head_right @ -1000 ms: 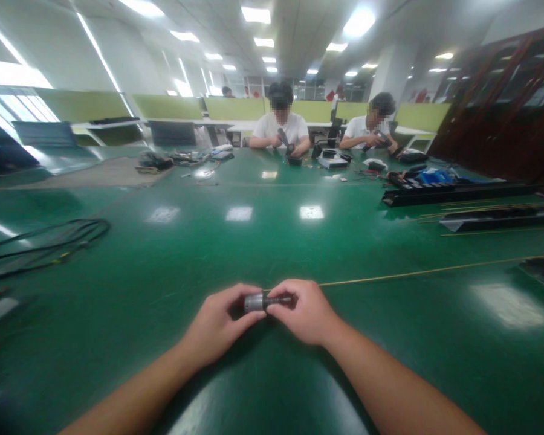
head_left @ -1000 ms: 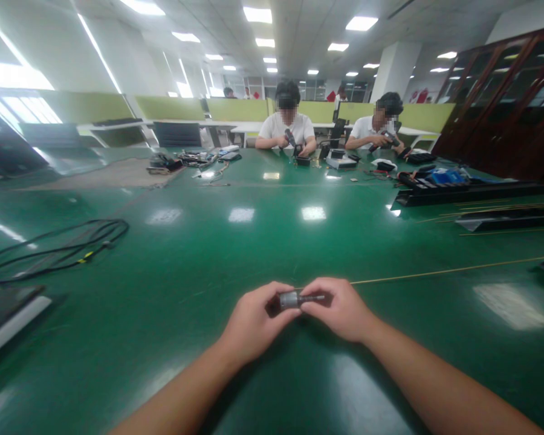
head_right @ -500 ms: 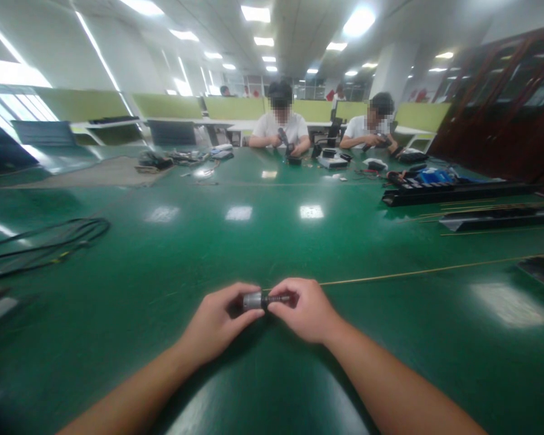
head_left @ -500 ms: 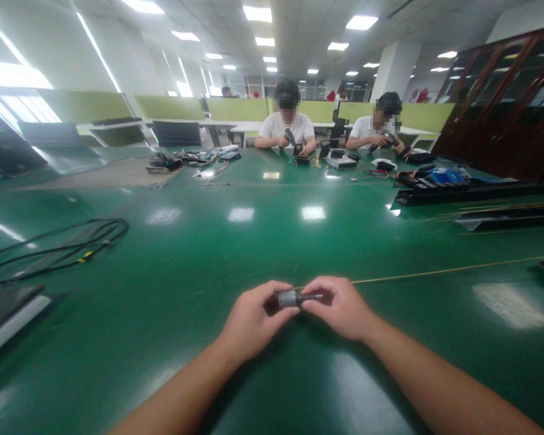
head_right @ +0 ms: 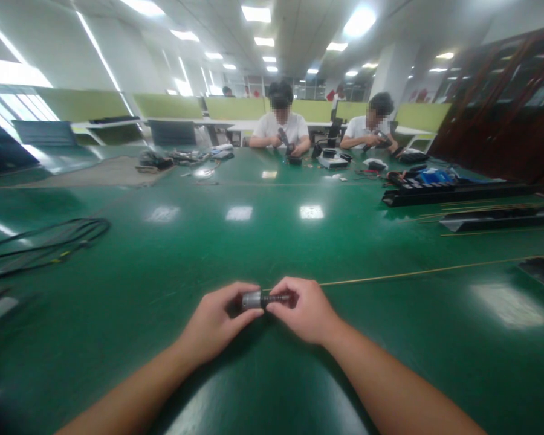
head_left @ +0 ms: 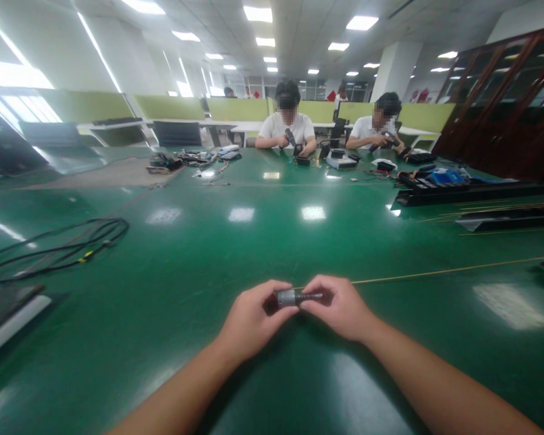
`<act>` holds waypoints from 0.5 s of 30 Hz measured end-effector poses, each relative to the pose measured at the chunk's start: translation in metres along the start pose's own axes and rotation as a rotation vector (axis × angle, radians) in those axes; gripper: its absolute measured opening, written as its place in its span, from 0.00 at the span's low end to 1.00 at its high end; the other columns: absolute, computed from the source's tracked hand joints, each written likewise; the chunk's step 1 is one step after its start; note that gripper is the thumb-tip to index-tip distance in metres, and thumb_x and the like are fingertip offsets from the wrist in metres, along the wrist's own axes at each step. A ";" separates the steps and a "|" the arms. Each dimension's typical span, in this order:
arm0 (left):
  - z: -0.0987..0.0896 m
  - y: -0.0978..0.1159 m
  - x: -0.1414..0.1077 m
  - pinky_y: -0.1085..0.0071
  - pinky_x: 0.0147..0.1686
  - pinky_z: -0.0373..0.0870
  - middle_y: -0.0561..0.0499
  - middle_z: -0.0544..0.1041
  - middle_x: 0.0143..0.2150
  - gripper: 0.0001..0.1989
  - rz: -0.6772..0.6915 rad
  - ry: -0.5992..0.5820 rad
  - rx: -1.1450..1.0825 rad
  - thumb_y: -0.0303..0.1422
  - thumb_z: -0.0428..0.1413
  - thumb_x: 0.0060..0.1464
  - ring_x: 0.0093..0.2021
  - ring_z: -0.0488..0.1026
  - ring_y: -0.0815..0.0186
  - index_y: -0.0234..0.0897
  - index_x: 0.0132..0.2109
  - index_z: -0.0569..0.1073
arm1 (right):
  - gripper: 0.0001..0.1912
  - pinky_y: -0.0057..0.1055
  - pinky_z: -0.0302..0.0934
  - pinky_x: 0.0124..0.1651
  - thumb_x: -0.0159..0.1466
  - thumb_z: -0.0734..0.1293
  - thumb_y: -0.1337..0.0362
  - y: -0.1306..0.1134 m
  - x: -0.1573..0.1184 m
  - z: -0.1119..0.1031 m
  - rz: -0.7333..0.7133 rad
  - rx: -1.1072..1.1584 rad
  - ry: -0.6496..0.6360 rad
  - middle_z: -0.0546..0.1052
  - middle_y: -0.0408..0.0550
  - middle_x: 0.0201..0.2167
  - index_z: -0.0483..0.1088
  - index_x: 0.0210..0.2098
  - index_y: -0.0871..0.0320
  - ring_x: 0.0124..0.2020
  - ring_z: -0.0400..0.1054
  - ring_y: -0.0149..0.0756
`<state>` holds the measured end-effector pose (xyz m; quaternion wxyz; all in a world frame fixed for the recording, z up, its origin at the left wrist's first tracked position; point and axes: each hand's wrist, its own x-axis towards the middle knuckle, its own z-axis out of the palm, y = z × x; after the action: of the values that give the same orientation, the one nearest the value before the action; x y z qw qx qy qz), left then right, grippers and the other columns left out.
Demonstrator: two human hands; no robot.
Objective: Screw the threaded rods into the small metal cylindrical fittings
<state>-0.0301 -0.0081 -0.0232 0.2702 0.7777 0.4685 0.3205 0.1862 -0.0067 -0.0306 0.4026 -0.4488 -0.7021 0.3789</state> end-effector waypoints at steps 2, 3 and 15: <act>-0.001 0.001 0.000 0.69 0.43 0.70 0.53 0.80 0.43 0.14 -0.005 -0.002 -0.008 0.38 0.63 0.55 0.42 0.76 0.63 0.44 0.48 0.76 | 0.04 0.30 0.65 0.38 0.58 0.73 0.67 0.000 0.000 0.000 0.002 0.004 0.002 0.81 0.47 0.31 0.77 0.33 0.59 0.33 0.74 0.37; -0.001 0.001 0.000 0.69 0.43 0.70 0.53 0.80 0.43 0.13 -0.005 0.002 -0.009 0.38 0.63 0.55 0.42 0.76 0.63 0.44 0.48 0.76 | 0.04 0.30 0.65 0.38 0.58 0.72 0.67 0.000 0.000 0.000 0.001 0.004 0.003 0.81 0.47 0.31 0.77 0.33 0.59 0.33 0.74 0.37; -0.002 -0.003 0.000 0.69 0.44 0.71 0.53 0.80 0.45 0.15 0.019 0.040 0.016 0.38 0.63 0.55 0.43 0.76 0.63 0.44 0.49 0.76 | 0.03 0.28 0.61 0.33 0.58 0.71 0.66 0.001 0.001 -0.002 0.009 -0.009 0.025 0.78 0.45 0.28 0.76 0.33 0.59 0.29 0.69 0.34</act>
<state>-0.0329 -0.0065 -0.0242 0.2513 0.7778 0.4690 0.3347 0.1882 -0.0055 -0.0300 0.4074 -0.4586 -0.6967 0.3719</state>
